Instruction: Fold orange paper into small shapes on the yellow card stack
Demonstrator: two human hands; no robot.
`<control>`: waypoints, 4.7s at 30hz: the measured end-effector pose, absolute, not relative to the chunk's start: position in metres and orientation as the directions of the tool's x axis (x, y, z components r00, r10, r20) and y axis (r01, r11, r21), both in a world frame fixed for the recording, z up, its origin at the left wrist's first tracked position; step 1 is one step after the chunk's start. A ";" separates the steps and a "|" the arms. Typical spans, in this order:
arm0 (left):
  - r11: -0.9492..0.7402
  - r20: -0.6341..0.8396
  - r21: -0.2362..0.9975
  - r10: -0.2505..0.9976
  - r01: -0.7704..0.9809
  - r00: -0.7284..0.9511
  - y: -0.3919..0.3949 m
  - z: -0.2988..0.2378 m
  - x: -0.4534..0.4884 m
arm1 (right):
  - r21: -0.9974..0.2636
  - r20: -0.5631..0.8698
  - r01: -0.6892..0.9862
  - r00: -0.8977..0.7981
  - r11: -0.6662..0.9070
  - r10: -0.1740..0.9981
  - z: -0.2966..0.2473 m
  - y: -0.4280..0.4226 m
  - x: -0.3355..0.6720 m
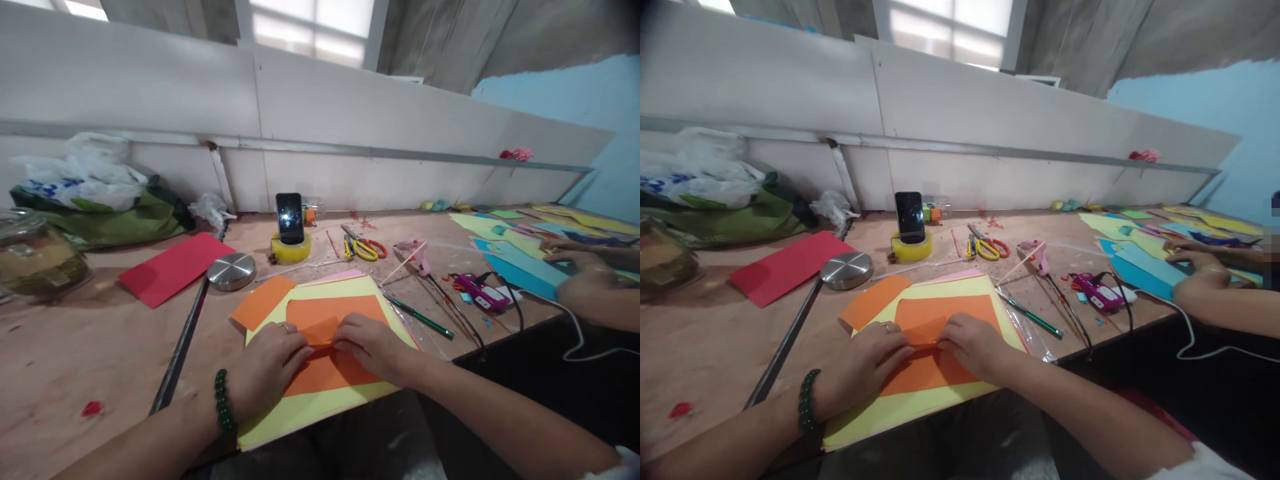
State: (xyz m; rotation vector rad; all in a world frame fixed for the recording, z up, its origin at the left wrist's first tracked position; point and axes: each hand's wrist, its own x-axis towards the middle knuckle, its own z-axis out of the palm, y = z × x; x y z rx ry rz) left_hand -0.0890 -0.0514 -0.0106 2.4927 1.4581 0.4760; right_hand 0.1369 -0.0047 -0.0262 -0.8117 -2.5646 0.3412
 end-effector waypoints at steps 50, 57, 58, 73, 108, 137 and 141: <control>-0.280 0.065 0.524 0.955 0.804 0.289 -0.034 0.006 -0.105 | 0.088 -0.046 0.550 -0.831 0.830 0.555 0.004 -0.009 0.139; -0.319 -0.003 0.559 0.922 0.765 0.387 -0.030 -0.001 -0.104 | 0.041 0.006 0.315 -0.949 0.948 0.315 0.006 -0.021 0.111; -0.328 -0.002 0.556 0.918 0.764 0.396 -0.030 -0.002 -0.105 | 0.021 0.015 0.271 -0.962 0.962 0.271 0.006 -0.022 0.107; -0.177 -0.152 0.558 0.938 0.811 0.310 -0.032 0.016 -0.104 | -0.441 0.383 0.290 -0.795 0.849 0.470 -0.026 -0.007 0.105; -0.242 -0.159 0.358 0.936 0.902 0.314 -0.044 0.014 -0.096 | -0.482 0.351 0.371 -0.749 0.794 0.562 -0.029 0.005 0.102; -0.633 0.018 -0.092 0.770 0.768 0.637 -0.067 0.011 -0.093 | -0.025 0.380 0.211 -0.902 0.977 0.204 -0.025 -0.008 0.110; -0.613 -0.057 -0.134 0.789 0.779 0.612 -0.075 0.025 -0.091 | -0.049 0.305 0.295 -0.905 0.954 0.296 -0.024 -0.012 0.121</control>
